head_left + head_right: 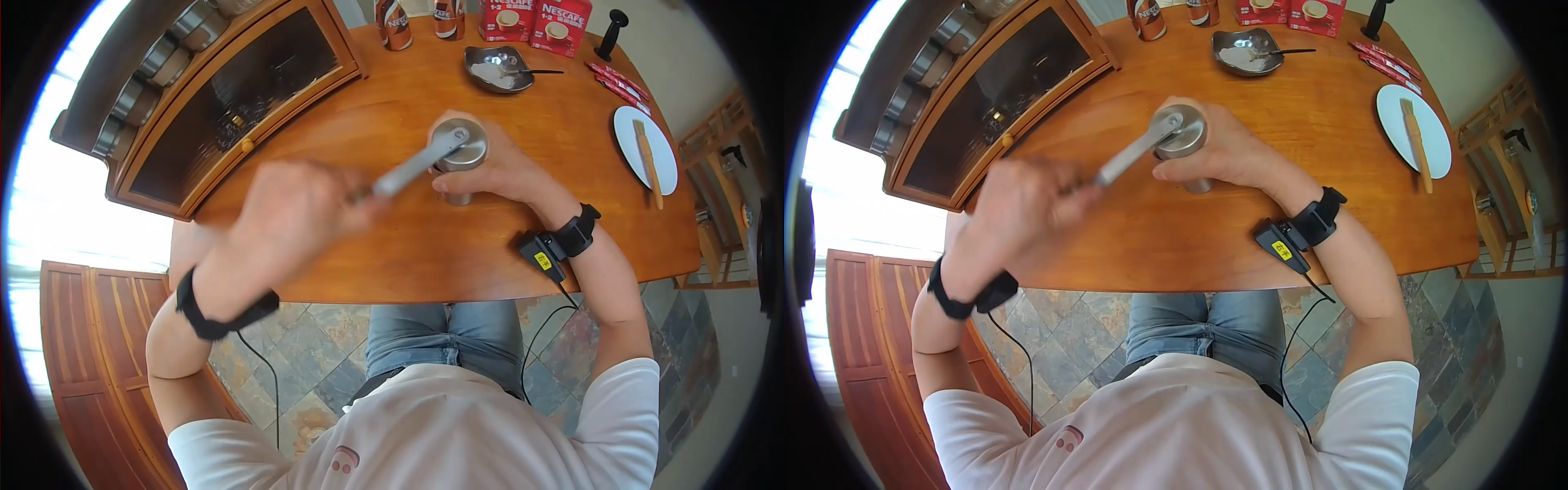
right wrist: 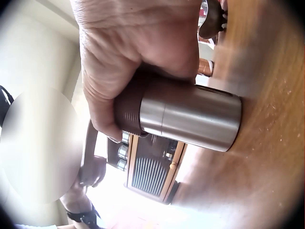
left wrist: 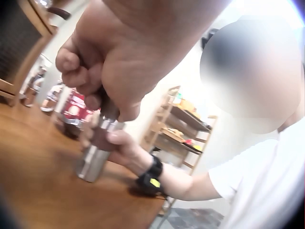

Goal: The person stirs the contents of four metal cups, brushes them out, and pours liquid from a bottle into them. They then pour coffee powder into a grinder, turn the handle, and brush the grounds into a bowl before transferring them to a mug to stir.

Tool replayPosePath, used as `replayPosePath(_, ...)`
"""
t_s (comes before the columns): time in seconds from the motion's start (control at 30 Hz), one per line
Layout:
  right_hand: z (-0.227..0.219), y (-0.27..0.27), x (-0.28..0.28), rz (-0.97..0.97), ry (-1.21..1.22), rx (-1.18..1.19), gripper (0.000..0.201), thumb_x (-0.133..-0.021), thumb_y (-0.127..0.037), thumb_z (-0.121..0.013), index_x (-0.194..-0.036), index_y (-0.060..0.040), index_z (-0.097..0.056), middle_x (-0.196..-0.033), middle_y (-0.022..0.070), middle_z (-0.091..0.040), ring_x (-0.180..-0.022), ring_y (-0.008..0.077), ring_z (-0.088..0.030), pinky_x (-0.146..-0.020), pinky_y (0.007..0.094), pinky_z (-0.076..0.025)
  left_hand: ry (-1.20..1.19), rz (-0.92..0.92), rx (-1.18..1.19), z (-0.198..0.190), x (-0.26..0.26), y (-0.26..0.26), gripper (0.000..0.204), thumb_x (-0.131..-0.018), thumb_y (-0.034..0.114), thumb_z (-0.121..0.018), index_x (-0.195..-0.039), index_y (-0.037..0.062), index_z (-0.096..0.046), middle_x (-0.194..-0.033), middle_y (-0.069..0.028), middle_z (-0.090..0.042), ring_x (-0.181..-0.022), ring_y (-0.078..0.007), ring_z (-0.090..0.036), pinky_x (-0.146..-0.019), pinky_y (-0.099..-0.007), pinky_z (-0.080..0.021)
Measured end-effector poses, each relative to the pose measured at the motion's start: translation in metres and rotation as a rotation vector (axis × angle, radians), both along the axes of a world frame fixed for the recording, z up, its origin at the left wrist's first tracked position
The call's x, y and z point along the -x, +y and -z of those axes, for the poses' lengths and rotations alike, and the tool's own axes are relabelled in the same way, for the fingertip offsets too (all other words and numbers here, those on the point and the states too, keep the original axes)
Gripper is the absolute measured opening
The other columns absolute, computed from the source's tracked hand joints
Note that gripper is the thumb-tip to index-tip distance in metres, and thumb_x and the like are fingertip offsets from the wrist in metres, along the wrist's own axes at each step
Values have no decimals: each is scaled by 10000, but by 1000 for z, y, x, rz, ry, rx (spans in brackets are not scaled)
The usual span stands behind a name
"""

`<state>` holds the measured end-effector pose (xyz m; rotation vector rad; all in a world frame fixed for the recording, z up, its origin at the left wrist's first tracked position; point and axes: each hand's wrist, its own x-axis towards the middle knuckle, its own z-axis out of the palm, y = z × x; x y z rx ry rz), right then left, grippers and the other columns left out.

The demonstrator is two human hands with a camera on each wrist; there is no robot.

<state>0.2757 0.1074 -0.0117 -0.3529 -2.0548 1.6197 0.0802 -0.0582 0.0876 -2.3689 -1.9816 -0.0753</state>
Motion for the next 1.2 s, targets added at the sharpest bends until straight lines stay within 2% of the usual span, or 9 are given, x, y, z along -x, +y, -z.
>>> replayPosePath(0.27,-2,-1,1,-28,-51,-31,385,-701,-101,-823,-1004,-55,-590,-904,28,-657,-855,126,-615,-791,285,-497,-98,-25,-60,17,47,120,606,-961,567,-498,-811,14,-695,-671,-182,-604,-703,-369,-625,-672,-467,-493)
replayPosePath(0.4,-5,1,2,-25,-75,-11,377,-702,-95,-822,-999,-55,-594,-900,34,-654,-858,133,-621,-800,296,-502,42,5,-26,13,3,191,619,-943,588,-489,-822,29,-726,-748,-151,-672,-766,-341,-670,-708,-460,-523)
replayPosePath(0.47,-3,2,3,-31,-83,-22,379,-699,-94,-825,-998,-53,-596,-900,36,-654,-862,134,-625,-806,300,-504,126,-10,159,-7,-42,207,543,-901,568,-529,-995,78,-741,-961,-118,-725,-915,-313,-699,-805,-457,-542)
replayPosePath(0.6,0,2,-1,-9,-99,47,352,-723,-94,-809,-1000,-48,-598,-915,39,-653,-879,137,-632,-809,304,-512,194,294,93,-16,-106,199,393,-873,424,-612,-993,74,-743,-927,-103,-728,-888,-299,-701,-749,-476,-544)
replayPosePath(0.67,18,5,-6,8,-158,94,338,-733,-93,-802,-999,-48,-598,-919,39,-651,-884,138,-633,-805,304,-514,315,743,1,-21,-122,176,299,-820,335,-667,-959,85,-754,-865,-78,-723,-833,-275,-693,-642,-465,-521)
replayPosePath(0.77,17,2,-12,57,-154,107,347,-731,-103,-810,-1002,-53,-598,-926,36,-654,-873,131,-632,-795,296,-510,508,720,-258,-12,-132,129,123,-795,227,-678,-775,108,-705,-752,-87,-660,-749,-255,-673,-560,-362,-479)
replayPosePath(0.83,11,3,-11,75,-123,110,353,-730,-110,-815,-1004,-57,-599,-931,34,-657,-866,127,-632,-788,291,-508,163,805,-517,12,-117,124,190,-813,278,-674,-711,118,-665,-747,-76,-651,-737,-239,-655,-542,-376,-453)
replayPosePath(0.93,5,0,-7,69,-66,109,363,-728,-121,-823,-1008,-62,-600,-939,31,-660,-856,120,-631,-777,283,-503,51,933,-468,3,-103,68,281,-847,338,-663,-679,114,-643,-660,-61,-618,-665,-226,-638,-515,-378,-435)
replayPosePath(1.2,3,0,1,-54,31,107,393,-718,-126,-833,-1026,-77,-595,-929,30,-661,-841,116,-627,-771,274,-500,-28,213,38,1,-44,-6,446,-898,480,-619,-680,92,-654,-545,-92,-583,-508,-281,-602,-478,-392,-446)
